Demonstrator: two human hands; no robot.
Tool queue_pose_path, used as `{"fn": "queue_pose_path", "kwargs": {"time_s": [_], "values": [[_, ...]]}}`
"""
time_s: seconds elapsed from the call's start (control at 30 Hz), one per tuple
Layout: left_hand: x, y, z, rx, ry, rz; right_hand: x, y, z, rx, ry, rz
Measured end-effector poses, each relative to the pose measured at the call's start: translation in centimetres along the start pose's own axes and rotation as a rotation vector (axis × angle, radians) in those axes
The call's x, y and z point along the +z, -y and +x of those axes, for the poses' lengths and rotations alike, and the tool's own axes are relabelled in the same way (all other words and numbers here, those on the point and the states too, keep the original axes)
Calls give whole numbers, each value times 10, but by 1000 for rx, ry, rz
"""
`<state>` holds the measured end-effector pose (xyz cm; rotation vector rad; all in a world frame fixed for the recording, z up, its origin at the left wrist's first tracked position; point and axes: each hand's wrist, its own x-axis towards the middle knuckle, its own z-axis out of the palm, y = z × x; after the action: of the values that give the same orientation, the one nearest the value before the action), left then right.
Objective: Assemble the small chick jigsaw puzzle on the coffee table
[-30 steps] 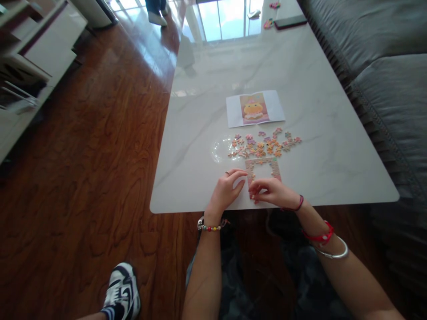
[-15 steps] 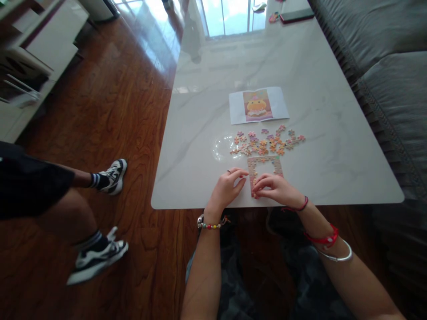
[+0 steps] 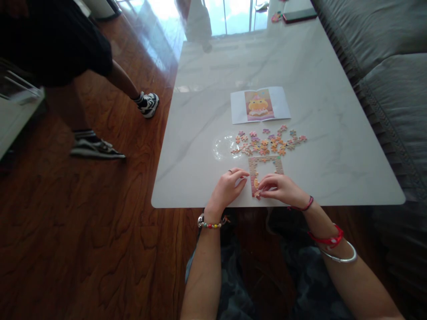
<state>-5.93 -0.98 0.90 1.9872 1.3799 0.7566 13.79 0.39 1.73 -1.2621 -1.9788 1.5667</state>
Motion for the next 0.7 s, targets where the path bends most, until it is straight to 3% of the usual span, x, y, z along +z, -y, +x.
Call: {"fn": "queue_pose_path", "kwargs": {"time_s": [0.2, 0.33, 0.5, 0.7], "values": [[1, -2, 0, 5, 19, 6, -1, 0, -1, -67, 28, -35], [1, -3, 1, 6, 20, 4, -2, -2, 1, 17, 11, -40], [1, -4, 1, -6, 19, -4, -1, 0, 1, 194, 36, 272], [1, -4, 1, -4, 31, 5, -1, 7, -2, 165, 135, 516]]}}
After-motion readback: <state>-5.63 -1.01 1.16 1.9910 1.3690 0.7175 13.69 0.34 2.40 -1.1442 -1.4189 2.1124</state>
